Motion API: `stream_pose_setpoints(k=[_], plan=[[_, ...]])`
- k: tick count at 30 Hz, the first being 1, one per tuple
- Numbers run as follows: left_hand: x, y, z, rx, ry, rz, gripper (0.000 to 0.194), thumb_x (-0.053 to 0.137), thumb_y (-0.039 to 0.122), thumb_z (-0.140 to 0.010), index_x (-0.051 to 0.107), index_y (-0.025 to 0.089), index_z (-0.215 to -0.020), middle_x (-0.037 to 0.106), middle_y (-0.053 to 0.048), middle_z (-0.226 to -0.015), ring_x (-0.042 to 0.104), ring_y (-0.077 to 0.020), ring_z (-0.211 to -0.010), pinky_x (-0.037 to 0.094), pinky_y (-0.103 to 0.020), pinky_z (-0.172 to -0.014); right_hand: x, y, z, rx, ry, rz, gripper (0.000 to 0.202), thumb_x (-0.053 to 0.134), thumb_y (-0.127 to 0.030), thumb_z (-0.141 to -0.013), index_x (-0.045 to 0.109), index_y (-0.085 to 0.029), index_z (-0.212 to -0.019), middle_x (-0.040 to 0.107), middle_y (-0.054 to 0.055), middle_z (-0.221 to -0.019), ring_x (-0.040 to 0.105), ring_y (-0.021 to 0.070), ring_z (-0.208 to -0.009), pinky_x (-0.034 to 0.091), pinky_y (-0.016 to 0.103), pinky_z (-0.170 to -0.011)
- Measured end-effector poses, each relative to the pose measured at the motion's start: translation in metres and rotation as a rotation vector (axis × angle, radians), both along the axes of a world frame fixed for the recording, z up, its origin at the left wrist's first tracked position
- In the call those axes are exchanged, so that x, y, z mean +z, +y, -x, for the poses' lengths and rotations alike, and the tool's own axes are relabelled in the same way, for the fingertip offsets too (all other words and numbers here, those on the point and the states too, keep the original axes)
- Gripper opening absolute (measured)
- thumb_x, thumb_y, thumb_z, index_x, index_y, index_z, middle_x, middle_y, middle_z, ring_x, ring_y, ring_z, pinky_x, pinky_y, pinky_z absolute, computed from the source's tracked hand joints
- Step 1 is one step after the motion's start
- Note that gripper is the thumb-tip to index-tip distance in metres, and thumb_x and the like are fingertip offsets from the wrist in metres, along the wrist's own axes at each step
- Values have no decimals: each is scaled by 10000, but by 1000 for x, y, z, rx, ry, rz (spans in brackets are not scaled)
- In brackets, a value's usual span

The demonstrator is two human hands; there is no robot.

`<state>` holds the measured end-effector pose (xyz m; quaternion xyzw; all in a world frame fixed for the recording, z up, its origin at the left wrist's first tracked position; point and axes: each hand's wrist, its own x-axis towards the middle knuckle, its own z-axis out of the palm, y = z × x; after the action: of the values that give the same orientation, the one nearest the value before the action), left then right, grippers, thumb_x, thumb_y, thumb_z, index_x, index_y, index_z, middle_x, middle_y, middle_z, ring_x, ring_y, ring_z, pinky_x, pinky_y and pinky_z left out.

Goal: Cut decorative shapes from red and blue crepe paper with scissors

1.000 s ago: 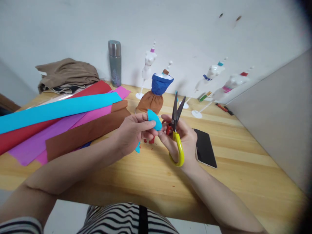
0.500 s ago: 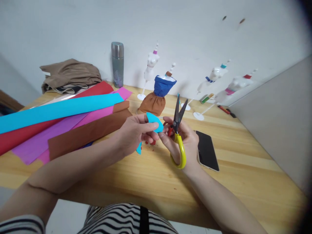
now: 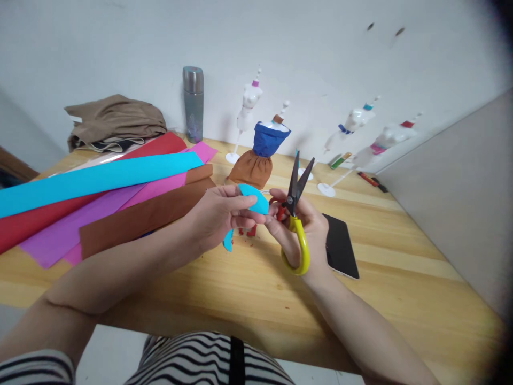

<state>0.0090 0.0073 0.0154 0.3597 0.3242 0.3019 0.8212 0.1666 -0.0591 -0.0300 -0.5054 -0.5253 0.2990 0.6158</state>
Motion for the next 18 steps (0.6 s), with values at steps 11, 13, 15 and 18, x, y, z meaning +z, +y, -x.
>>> stream_pose_setpoints(k=[11,13,15,18], plan=[[-4,7,7,6,-107,-49,159,744,104,-890,756,122,-733,782,-57,-729,737,-92,-664,574,-143,-657,0,4,-11,25,135,-87,341,877,-420,-807,753,-282,-1093,664,-13,-747,607,168,-633,503,308,-531],[-4,7,8,12,-106,-68,125,774,123,-867,756,125,-743,782,-53,-739,745,-104,-689,587,-163,-686,-3,8,-14,44,160,-114,352,869,-441,-815,749,-270,-1098,664,-17,-756,590,154,-614,478,296,-518],[-4,6,8,3,-83,-94,99,796,144,-841,755,128,-752,778,-50,-732,747,-119,-695,598,-194,-709,-4,9,-15,52,175,-110,377,871,-448,-807,736,-273,-1111,670,-19,-769,581,148,-600,470,294,-508],[-4,3,6,-56,-35,-158,95,809,178,-816,760,126,-753,778,-57,-720,733,-130,-666,597,-231,-711,-2,7,-15,44,160,-69,378,885,-413,-796,723,-307,-1121,690,-11,-800,619,169,-648,501,310,-539]])
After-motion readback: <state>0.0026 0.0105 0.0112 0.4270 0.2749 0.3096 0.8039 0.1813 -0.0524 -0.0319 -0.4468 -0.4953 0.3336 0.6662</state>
